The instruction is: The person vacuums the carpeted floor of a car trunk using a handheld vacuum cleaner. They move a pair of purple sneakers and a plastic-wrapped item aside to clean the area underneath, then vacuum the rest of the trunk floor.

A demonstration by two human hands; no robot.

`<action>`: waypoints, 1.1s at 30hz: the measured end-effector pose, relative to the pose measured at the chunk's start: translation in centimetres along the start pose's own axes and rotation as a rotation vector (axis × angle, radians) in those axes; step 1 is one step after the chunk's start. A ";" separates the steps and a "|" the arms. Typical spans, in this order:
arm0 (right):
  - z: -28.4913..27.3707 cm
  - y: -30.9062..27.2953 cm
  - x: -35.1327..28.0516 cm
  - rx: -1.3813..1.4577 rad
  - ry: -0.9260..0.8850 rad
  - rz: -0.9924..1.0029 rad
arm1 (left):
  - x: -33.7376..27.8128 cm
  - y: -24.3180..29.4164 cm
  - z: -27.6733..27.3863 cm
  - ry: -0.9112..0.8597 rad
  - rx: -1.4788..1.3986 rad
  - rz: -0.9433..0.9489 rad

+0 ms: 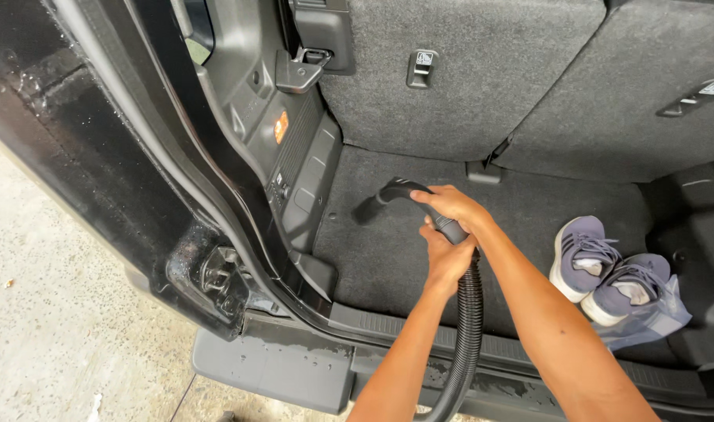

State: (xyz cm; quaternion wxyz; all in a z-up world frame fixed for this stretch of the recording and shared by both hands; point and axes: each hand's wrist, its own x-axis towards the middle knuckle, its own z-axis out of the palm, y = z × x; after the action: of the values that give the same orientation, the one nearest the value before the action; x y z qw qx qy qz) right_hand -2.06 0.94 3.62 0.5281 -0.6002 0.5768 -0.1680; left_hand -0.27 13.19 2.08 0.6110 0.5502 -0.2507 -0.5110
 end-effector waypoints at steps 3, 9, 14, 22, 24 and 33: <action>0.5 0.4 0.0 -0.137 0.124 0.029 | 1.2 -1.3 -0.9 -0.084 -0.021 0.009; 5.5 -0.3 -2.9 -0.094 -0.044 -0.172 | -1.8 -1.2 -2.1 0.241 0.059 -0.007; 4.1 -1.1 -6.7 -0.045 -0.209 -0.071 | -3.8 -1.8 -0.8 0.297 0.064 -0.003; 0.0 3.6 -4.0 -0.029 0.088 0.005 | -6.2 -0.6 1.0 -0.021 0.025 -0.042; 0.6 3.1 -4.9 -0.001 -0.114 -0.061 | -5.1 -3.5 1.7 0.135 0.002 0.000; -5.2 5.4 -7.7 0.065 -0.060 -0.021 | -8.1 -2.4 6.5 0.023 0.023 -0.044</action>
State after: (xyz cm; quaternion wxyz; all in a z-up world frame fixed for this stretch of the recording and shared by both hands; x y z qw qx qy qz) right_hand -11.24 6.60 4.28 0.5628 -0.5934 0.5485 -0.1740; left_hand -9.65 18.09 3.68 0.5961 0.5684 -0.2374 -0.5150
